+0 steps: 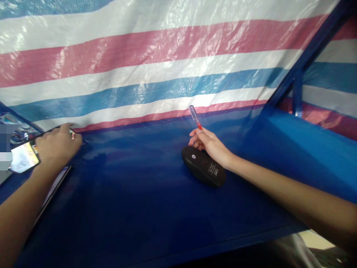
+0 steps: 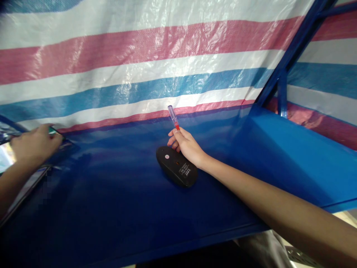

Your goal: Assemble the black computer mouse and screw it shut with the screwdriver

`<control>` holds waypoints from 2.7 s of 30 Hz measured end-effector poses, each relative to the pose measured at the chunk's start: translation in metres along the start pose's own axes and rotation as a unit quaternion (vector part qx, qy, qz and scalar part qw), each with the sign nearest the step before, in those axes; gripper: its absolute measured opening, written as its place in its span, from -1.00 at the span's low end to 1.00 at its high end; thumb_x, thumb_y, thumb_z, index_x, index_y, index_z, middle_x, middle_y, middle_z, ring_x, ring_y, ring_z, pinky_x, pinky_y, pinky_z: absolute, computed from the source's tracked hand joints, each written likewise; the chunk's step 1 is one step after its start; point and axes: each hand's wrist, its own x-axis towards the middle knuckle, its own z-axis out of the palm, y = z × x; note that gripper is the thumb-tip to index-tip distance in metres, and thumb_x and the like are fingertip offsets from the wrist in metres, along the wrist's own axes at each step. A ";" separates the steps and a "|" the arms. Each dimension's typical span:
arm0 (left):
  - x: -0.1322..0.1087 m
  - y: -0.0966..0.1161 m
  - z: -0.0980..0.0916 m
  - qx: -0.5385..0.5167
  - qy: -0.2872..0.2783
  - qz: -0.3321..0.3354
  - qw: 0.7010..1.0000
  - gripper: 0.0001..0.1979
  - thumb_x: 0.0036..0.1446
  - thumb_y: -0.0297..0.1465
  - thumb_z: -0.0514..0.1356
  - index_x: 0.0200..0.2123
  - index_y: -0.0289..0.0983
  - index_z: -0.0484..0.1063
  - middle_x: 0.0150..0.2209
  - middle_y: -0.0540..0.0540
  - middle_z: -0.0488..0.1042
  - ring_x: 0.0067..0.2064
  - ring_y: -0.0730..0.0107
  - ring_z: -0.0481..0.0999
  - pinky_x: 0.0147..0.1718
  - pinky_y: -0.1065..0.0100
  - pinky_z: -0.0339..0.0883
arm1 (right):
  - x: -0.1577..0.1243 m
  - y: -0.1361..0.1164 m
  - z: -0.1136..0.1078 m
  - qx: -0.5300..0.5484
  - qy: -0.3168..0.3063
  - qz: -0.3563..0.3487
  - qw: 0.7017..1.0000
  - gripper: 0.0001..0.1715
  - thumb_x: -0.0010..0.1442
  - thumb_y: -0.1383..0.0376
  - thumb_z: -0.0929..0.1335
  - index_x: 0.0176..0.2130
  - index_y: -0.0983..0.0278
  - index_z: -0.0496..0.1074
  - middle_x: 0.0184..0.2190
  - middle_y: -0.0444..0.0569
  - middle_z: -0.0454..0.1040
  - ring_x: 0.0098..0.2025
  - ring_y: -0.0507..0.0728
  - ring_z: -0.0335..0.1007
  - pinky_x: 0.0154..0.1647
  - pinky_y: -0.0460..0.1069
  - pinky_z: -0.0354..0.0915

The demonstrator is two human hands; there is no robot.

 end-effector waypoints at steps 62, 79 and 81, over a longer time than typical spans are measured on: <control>-0.166 0.242 0.051 -0.590 -0.233 0.364 0.683 -0.68 0.22 -0.23 0.02 -0.24 -0.32 0.46 -0.31 -0.03 0.49 -0.27 0.34 0.40 -0.28 0.40 0.20 | -0.019 -0.041 -0.045 -0.265 -0.059 -0.196 0.942 -0.78 0.06 0.20 0.39 -0.41 0.32 0.34 -0.56 -0.19 0.23 -0.52 -0.04 0.12 -0.54 -0.10 0.08; -0.165 0.241 0.050 -0.595 -0.258 0.364 0.669 -0.69 0.22 -0.23 0.05 -0.22 -0.30 0.48 -0.24 -0.06 0.52 -0.20 0.31 0.45 -0.24 0.40 0.22 | -0.021 -0.046 -0.049 -0.277 -0.071 -0.196 0.938 -0.69 0.08 0.14 0.39 -0.48 0.31 0.30 -0.59 -0.20 0.22 -0.54 -0.05 0.12 -0.55 -0.11 0.07; -0.165 0.240 0.049 -0.593 -0.263 0.362 0.670 -0.68 0.22 -0.22 0.04 -0.28 -0.31 0.49 -0.31 -0.05 0.51 -0.25 0.32 0.44 -0.27 0.40 0.22 | -0.022 -0.047 -0.047 -0.249 -0.093 -0.187 0.946 -0.70 0.12 0.13 0.36 -0.42 0.31 0.31 -0.57 -0.19 0.24 -0.53 -0.04 0.15 -0.55 -0.12 0.10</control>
